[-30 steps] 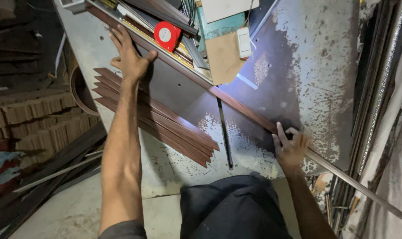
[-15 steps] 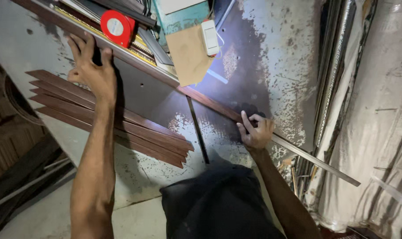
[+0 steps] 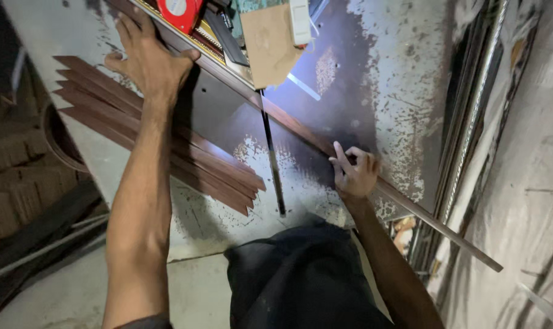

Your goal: The person measures a dark wooden moulding strip with a tape measure, marks it, and saws off pieces with a hand saw. They repeat the measure-and-cut cycle on additional strips and stack the cut pieces on the work table.

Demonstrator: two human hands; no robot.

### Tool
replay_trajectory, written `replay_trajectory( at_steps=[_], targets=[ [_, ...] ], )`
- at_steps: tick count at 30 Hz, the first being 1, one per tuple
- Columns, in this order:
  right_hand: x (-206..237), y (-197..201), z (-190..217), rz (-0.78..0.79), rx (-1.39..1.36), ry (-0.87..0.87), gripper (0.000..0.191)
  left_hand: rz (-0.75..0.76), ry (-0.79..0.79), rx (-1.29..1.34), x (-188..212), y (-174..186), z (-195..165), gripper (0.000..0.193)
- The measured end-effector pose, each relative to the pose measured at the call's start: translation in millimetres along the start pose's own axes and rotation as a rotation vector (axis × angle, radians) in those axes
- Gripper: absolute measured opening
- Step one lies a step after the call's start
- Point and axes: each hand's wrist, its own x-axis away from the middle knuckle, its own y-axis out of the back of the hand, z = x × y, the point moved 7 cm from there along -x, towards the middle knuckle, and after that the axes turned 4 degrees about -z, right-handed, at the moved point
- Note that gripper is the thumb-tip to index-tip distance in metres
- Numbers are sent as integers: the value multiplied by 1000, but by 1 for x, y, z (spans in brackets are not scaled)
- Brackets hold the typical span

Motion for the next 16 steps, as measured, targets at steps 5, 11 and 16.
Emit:
replay_trajectory(
  at_steps=[5,11,16],
  targets=[
    [8,30,-4,3,97,-47,38,-40,-357,-288,57,24,-18,125],
    [5,18,8,-9,-22,-68,33,87,-328,-93,150,-3,25,82],
    [-37,-10,-18,50,-105,-51,42,-14,-631,-322,187,-59,58,69]
  ],
)
